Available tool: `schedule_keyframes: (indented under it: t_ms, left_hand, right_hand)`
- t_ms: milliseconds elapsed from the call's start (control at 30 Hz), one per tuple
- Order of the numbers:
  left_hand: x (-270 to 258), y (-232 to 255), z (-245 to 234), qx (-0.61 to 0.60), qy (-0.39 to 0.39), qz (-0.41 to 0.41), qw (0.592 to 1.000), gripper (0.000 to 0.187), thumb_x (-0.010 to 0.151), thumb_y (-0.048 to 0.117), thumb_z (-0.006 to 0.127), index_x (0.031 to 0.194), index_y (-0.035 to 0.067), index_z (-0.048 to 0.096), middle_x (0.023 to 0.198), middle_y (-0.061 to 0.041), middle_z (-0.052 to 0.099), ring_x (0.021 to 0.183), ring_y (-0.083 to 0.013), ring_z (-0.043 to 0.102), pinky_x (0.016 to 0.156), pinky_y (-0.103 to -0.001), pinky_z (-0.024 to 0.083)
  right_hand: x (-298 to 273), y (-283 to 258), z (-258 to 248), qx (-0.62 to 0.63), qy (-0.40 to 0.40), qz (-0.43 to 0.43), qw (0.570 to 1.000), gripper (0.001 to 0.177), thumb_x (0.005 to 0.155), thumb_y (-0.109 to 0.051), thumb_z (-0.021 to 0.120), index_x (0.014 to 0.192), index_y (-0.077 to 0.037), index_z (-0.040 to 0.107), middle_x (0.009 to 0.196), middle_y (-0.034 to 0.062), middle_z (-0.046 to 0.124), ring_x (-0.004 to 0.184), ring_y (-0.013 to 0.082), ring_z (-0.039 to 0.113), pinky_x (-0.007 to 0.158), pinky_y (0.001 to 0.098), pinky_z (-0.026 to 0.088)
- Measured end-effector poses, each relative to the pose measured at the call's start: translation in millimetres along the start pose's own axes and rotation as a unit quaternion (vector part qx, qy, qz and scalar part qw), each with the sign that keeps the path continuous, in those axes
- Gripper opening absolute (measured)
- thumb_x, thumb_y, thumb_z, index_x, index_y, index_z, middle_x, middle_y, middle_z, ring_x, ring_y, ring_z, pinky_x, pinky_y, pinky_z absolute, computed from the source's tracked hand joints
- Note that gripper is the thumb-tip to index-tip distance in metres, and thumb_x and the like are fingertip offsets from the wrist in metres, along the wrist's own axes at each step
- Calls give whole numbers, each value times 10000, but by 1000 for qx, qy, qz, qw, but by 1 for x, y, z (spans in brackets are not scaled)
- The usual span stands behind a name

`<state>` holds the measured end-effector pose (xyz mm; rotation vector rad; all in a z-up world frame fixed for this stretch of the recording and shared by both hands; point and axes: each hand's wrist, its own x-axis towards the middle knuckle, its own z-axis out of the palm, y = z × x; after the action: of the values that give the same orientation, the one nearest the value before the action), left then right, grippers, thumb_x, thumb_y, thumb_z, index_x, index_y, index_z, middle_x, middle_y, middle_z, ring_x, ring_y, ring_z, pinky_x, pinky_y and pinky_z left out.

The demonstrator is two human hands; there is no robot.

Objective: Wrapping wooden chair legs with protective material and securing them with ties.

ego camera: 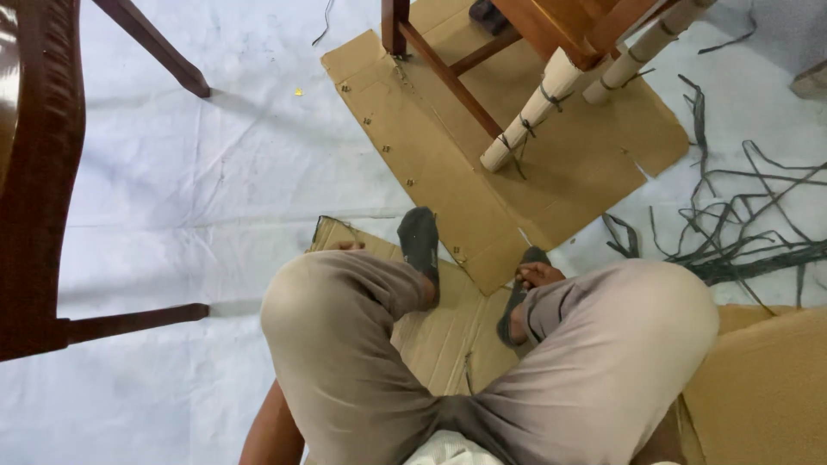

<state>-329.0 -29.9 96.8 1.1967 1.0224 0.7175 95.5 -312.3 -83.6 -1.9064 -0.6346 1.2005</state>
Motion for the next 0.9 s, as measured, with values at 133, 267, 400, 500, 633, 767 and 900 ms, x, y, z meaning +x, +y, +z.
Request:
schedule_keyframes:
  t_ms: [133, 267, 400, 500, 633, 767, 900]
  left_hand:
    - [2, 26, -2, 23, 14, 25, 999, 277, 999, 260, 661, 1081, 6, 738, 932, -54, 741, 833, -106, 643, 749, -284, 528]
    - [6, 68, 3, 41, 22, 43, 998, 270, 999, 252, 669, 1081, 5, 740, 933, -55, 740, 825, -103, 633, 735, -285, 521]
    - [31, 96, -3, 103, 2, 112, 988, 269, 1014, 234, 662, 1089, -11, 742, 951, -60, 751, 855, -106, 663, 764, -280, 538]
    - [57, 122, -3, 121, -48, 203, 971, 262, 1045, 206, 638, 1120, -32, 719, 991, -67, 759, 943, -106, 699, 864, -266, 562]
    - [51, 207, 44, 103, -81, 264, 955, 253, 1055, 190, 648, 1133, -41, 718, 1009, -64, 751, 952, -95, 687, 861, -262, 556]
    - [63, 241, 109, 98, -85, 318, 939, 239, 1051, 197, 654, 1134, -17, 720, 992, -37, 754, 914, -81, 677, 827, -249, 547]
    - [101, 229, 183, 15, -88, 342, 936, 294, 1041, 256, 672, 1179, 0, 722, 1012, -42, 737, 934, -90, 674, 858, -265, 557]
  right_hand:
    - [-8, -22, -13, -12, 14, -15, 1000, 347, 996, -306, 651, 1221, -46, 698, 1013, 50, 734, 832, 148, 634, 730, 304, 516]
    - [-15, -30, -38, -26, 34, -22, 999, 342, 1003, -308, 642, 1224, -52, 693, 1016, 46, 734, 836, 148, 640, 725, 303, 517]
    - [-13, -42, -66, -43, 48, -34, 997, 337, 1009, -309, 634, 1227, -58, 688, 1020, 43, 734, 839, 148, 645, 721, 301, 518]
    - [-15, -57, -88, -52, 62, -43, 996, 334, 1014, -310, 627, 1229, -62, 684, 1022, 40, 734, 842, 148, 650, 717, 300, 518]
    - [-30, -117, -131, -61, 74, -52, 994, 330, 1018, -311, 621, 1232, -66, 680, 1025, 37, 734, 845, 148, 654, 714, 299, 519]
    - [-82, -250, -165, -150, 147, -168, 963, 268, 1085, -277, 611, 1189, -41, 683, 1014, 46, 730, 863, 125, 665, 752, 284, 517]
    - [-128, -360, -147, -144, 200, -256, 935, 238, 1105, -219, 629, 1249, -34, 672, 1098, 35, 730, 924, 101, 676, 791, 270, 541]
